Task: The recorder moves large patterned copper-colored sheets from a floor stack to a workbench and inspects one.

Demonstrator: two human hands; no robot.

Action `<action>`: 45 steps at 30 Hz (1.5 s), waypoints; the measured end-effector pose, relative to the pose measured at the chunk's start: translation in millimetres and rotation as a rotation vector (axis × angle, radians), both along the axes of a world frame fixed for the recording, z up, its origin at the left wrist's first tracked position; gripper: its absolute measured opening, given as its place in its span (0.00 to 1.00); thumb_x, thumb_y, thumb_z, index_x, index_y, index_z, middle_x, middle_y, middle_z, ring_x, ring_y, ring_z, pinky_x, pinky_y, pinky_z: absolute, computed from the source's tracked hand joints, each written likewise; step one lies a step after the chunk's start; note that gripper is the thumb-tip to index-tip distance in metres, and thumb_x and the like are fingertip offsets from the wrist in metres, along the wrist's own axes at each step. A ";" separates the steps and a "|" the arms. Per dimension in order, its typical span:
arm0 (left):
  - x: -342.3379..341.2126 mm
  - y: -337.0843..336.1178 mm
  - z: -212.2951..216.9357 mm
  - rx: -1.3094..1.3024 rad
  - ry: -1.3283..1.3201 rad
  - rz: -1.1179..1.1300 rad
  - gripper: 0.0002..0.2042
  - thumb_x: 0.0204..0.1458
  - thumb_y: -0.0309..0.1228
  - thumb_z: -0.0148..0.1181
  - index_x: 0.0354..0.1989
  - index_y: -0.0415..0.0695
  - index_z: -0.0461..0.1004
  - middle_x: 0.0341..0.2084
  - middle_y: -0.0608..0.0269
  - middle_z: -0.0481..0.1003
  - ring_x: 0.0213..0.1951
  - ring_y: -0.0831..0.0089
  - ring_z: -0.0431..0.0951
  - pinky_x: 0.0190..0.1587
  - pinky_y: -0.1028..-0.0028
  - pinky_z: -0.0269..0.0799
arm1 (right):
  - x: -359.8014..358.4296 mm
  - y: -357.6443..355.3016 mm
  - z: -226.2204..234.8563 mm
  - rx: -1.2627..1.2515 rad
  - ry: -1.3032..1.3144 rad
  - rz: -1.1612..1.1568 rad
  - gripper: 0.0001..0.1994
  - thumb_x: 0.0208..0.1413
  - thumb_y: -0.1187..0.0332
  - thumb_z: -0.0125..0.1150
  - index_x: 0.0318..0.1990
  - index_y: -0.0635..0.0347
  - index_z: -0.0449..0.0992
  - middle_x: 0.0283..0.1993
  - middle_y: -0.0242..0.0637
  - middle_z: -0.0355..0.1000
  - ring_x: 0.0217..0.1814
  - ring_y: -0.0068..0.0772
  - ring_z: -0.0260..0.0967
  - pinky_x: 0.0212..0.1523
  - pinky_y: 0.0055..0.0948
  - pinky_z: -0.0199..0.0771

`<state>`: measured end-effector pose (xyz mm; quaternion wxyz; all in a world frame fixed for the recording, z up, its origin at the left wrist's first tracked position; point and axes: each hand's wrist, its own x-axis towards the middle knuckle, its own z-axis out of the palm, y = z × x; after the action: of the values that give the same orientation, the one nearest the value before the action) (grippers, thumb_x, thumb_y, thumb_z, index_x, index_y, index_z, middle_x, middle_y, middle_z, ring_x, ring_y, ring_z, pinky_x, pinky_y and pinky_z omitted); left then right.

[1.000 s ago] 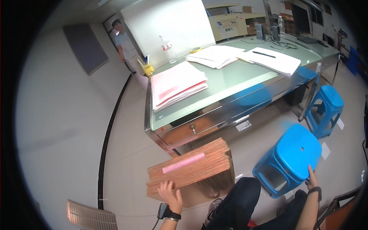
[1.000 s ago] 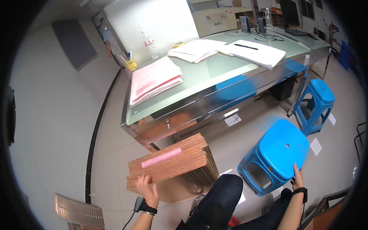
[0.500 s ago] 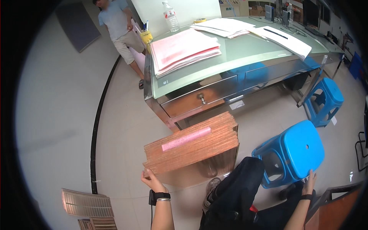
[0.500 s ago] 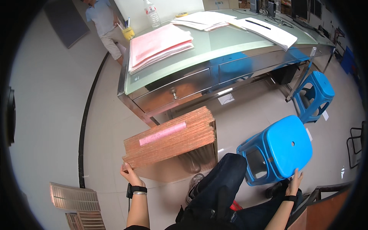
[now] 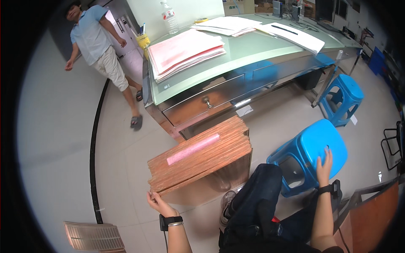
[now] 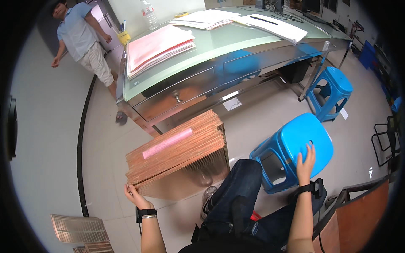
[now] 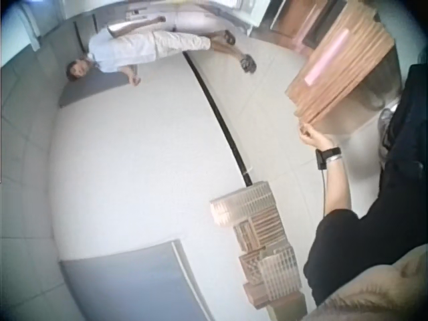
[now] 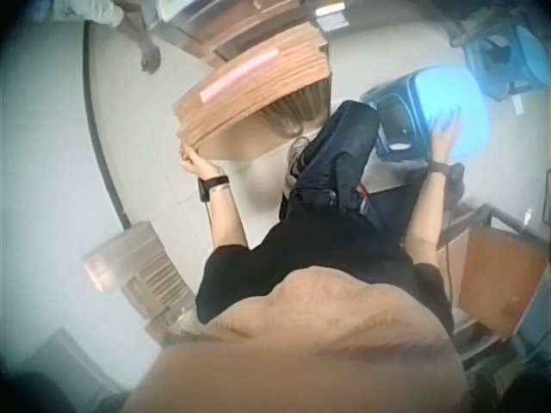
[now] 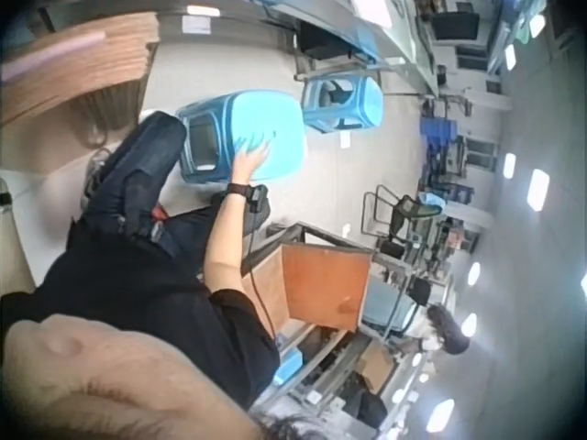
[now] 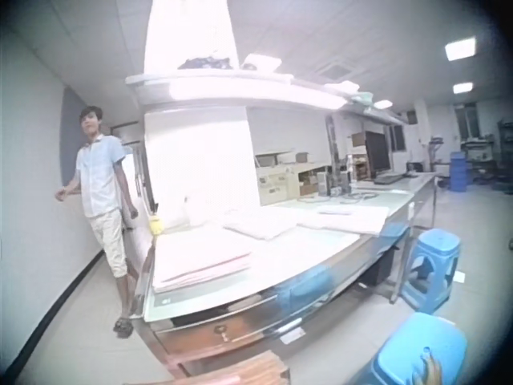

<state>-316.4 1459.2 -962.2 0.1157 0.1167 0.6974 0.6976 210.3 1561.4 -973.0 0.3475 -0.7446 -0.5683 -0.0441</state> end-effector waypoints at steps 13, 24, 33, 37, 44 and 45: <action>-9.6 -47.2 -24.4 -0.088 0.170 -0.212 0.15 0.51 0.41 0.39 0.36 0.41 0.59 0.36 0.63 0.60 0.40 0.75 0.58 0.46 0.75 0.51 | -22.9 -8.9 4.4 -0.161 -0.107 -0.002 0.21 0.43 0.68 0.51 0.48 0.57 0.60 0.53 0.45 0.51 0.56 0.44 0.47 0.54 0.39 0.43; -10.4 -66.3 -8.1 -0.203 0.331 -0.553 0.15 0.51 0.36 0.42 0.42 0.40 0.56 0.43 0.56 0.59 0.46 0.68 0.57 0.51 0.73 0.47 | -7.1 4.9 -1.8 -0.200 -0.316 -0.093 0.19 0.46 0.58 0.46 0.48 0.51 0.61 0.54 0.42 0.53 0.58 0.39 0.46 0.54 0.44 0.42; 1.3 -67.4 2.9 -0.361 0.317 -0.501 0.10 0.48 0.30 0.45 0.33 0.36 0.64 0.30 0.57 0.64 0.32 0.69 0.62 0.37 0.73 0.59 | -3.0 -0.2 1.8 -0.193 -0.246 -0.097 0.19 0.47 0.58 0.45 0.48 0.51 0.61 0.55 0.42 0.51 0.58 0.39 0.45 0.55 0.44 0.40; 7.1 -67.1 -4.4 -0.274 0.248 -0.482 0.08 0.47 0.30 0.46 0.30 0.37 0.63 0.27 0.60 0.62 0.29 0.71 0.60 0.34 0.75 0.58 | -3.6 1.1 0.3 -0.223 -0.245 -0.087 0.20 0.47 0.58 0.45 0.48 0.51 0.60 0.56 0.43 0.50 0.59 0.38 0.44 0.55 0.44 0.40; 52.2 -38.6 25.4 -0.220 0.283 -0.496 0.07 0.46 0.30 0.46 0.29 0.39 0.61 0.25 0.62 0.61 0.28 0.72 0.58 0.34 0.74 0.58 | 22.0 7.5 -3.3 -0.071 0.173 -0.097 0.14 0.49 0.61 0.45 0.41 0.54 0.68 0.46 0.41 0.63 0.54 0.36 0.54 0.54 0.38 0.44; 55.4 -32.5 27.1 -0.162 0.303 -0.533 0.08 0.47 0.30 0.45 0.30 0.38 0.62 0.26 0.60 0.63 0.29 0.70 0.61 0.36 0.74 0.58 | 24.8 6.7 0.2 -0.004 0.500 -0.042 0.12 0.49 0.62 0.46 0.38 0.56 0.70 0.41 0.39 0.66 0.50 0.32 0.57 0.52 0.32 0.47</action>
<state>-261.0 1426.7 -935.2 0.1980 0.3885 0.7049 0.5595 235.0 1568.2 -972.8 0.4746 -0.7447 -0.4493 0.1355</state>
